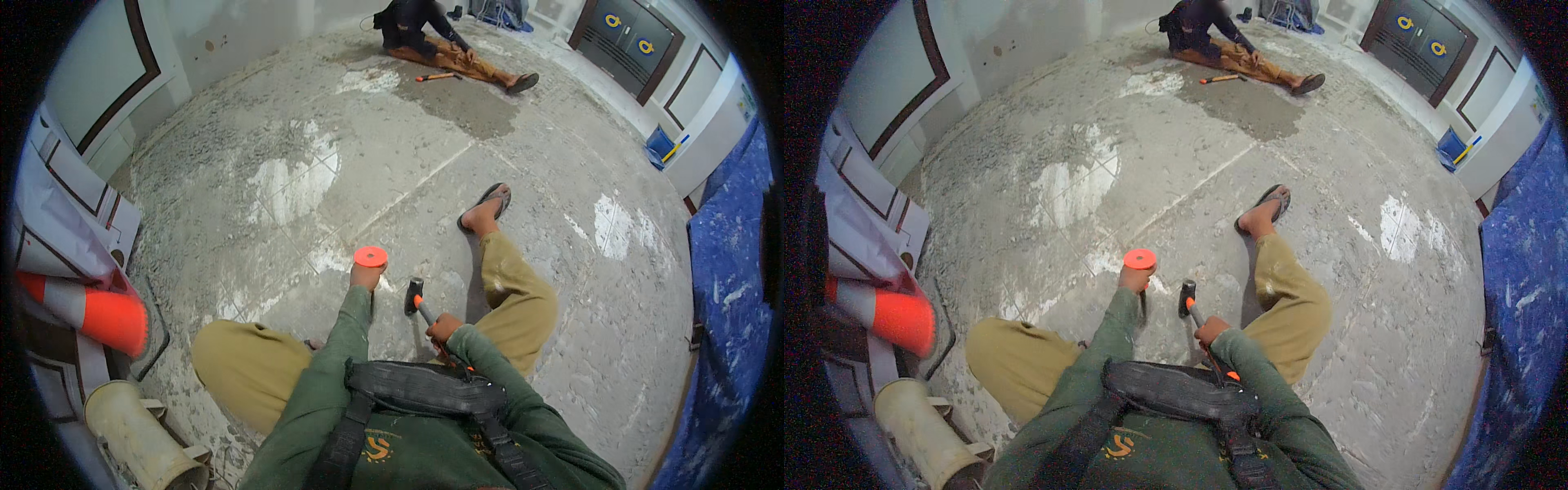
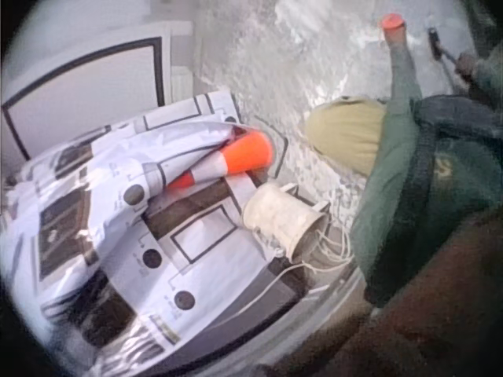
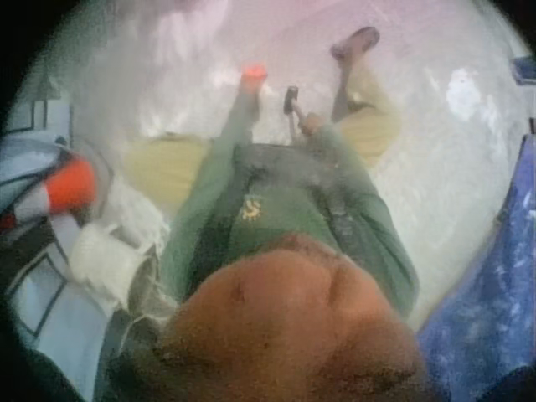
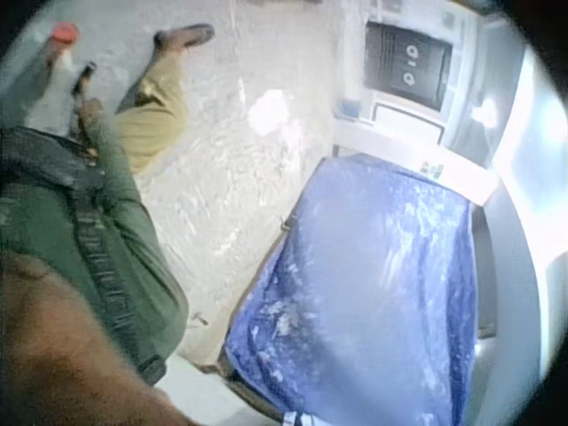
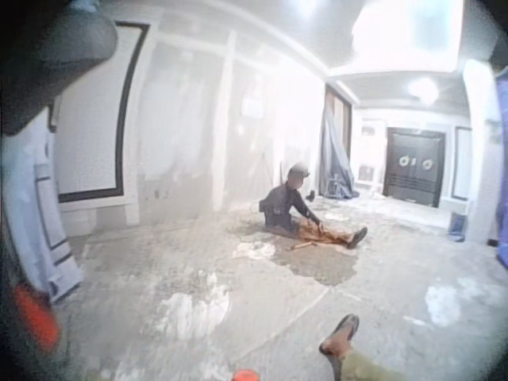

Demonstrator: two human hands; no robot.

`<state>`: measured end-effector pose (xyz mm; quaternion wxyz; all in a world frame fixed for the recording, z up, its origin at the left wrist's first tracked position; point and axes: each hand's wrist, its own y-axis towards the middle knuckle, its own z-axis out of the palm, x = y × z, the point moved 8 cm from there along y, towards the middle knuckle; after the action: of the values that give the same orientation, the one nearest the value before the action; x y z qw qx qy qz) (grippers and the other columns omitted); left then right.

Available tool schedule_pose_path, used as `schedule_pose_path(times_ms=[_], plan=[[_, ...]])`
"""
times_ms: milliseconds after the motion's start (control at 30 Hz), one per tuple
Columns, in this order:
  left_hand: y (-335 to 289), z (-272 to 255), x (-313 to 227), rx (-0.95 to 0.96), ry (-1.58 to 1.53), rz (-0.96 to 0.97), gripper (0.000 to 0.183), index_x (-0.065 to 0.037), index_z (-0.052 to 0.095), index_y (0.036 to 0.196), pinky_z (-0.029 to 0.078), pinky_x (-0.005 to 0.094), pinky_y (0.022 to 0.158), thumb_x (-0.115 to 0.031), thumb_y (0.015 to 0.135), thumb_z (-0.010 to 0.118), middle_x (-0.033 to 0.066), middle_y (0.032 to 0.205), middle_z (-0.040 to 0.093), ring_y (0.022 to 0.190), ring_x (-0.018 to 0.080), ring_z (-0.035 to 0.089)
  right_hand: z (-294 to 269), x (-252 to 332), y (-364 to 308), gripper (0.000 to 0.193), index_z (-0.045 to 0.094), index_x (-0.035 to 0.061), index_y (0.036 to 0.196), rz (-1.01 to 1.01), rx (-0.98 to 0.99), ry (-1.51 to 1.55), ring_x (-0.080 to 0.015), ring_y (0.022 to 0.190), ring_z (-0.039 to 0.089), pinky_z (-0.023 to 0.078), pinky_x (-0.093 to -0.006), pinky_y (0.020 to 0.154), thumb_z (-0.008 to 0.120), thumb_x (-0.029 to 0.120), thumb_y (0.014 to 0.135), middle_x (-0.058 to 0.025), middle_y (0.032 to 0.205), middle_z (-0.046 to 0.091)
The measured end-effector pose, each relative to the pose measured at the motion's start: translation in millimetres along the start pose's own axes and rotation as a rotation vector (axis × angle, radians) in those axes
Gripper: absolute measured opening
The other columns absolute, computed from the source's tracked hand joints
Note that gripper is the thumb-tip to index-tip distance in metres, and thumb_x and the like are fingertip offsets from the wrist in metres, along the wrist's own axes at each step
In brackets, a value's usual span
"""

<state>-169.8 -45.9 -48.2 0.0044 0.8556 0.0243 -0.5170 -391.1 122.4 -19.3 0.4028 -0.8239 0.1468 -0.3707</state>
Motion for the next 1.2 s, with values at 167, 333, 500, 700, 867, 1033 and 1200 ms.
schedule_pose_path(times_ms=[167, 333, 500, 700, 867, 1033, 1200], plan=[[7, -47, -60, -0.137, -0.678, -0.178, 0.021, -0.008, 0.060, 0.096, 0.046, 0.0286, 0.047, -0.021, 0.082, 0.070, 0.0014, 0.073, 0.060, 0.059, 0.0134, 0.059, 4, -1, 7, 0.024, 0.062, -0.0077, 0.071, -0.048, -0.011, -0.053, -0.0230, 0.049, 0.061, 0.047, -0.0381, 0.048, 0.065, 0.016, 0.075, -0.0121, 0.059, 0.062], [10, -90, -123, -0.057, -0.715, -0.089, 0.017, -0.007, 0.059, 0.086, 0.044, 0.0277, 0.045, -0.018, 0.081, 0.071, 0.0012, 0.065, 0.055, 0.049, 0.0132, 0.054, 4, -14, 25, 0.031, 0.066, -0.0046, 0.076, -0.107, -0.107, -0.303, -0.0279, 0.059, 0.065, 0.052, -0.0386, 0.058, 0.070, 0.026, 0.069, -0.0159, 0.067, 0.065], [-11, -119, -169, 0.013, -0.651, -0.069, 0.020, -0.006, 0.058, 0.088, 0.043, 0.0273, 0.044, -0.015, 0.078, 0.073, -0.0003, 0.063, 0.053, 0.049, 0.0109, 0.050, -7, 21, -6, 0.037, 0.065, -0.0001, 0.088, -0.200, -0.192, -0.553, -0.0326, 0.077, 0.066, 0.052, -0.0405, 0.068, 0.069, 0.028, 0.064, -0.0183, 0.080, 0.066], [-15, -110, -159, 0.088, -0.515, -0.080, 0.022, -0.007, 0.058, 0.088, 0.042, 0.0274, 0.041, -0.018, 0.076, 0.074, 0.0015, 0.061, 0.054, 0.045, 0.0123, 0.052, 3, 21, -2, 0.044, 0.063, 0.0008, 0.096, -0.176, -0.138, -0.605, -0.0339, 0.084, 0.065, 0.052, -0.0420, 0.072, 0.068, 0.030, 0.064, -0.0195, 0.088, 0.066], [-22, -75, -163, 0.346, -0.319, -0.053, 0.025, -0.007, 0.058, 0.082, 0.041, 0.0294, 0.041, -0.022, 0.073, 0.075, 0.0022, 0.063, 0.055, 0.052, 0.0130, 0.052, 2, 1, 33, 0.040, 0.064, 0.0020, 0.096, -0.232, -0.250, -0.701, -0.0333, 0.084, 0.065, 0.053, -0.0424, 0.073, 0.066, 0.027, 0.065, -0.0185, 0.091, 0.067], [-23, -55, -97, 0.477, -0.232, -0.233, 0.029, -0.007, 0.059, 0.083, 0.043, 0.0326, 0.042, -0.026, 0.072, 0.077, 0.0046, 0.066, 0.057, 0.053, 0.0145, 0.053, 12, 38, 10, 0.067, 0.051, 0.0014, 0.123, -0.211, 0.004, -0.880, -0.0334, 0.091, 0.064, 0.051, -0.0406, 0.075, 0.071, 0.027, 0.064, -0.0205, 0.097, 0.065], [-32, 0, -47, 0.556, 0.051, -0.288, 0.033, -0.006, 0.059, 0.088, 0.045, 0.0336, 0.043, -0.032, 0.073, 0.075, 0.0055, 0.068, 0.059, 0.048, 0.0151, 0.052, -8, 32, 19, 0.070, 0.048, 0.0017, 0.126, -0.259, 0.020, -0.878, -0.0331, 0.092, 0.063, 0.050, -0.0399, 0.076, 0.071, 0.026, 0.064, -0.0202, 0.097, 0.065]])
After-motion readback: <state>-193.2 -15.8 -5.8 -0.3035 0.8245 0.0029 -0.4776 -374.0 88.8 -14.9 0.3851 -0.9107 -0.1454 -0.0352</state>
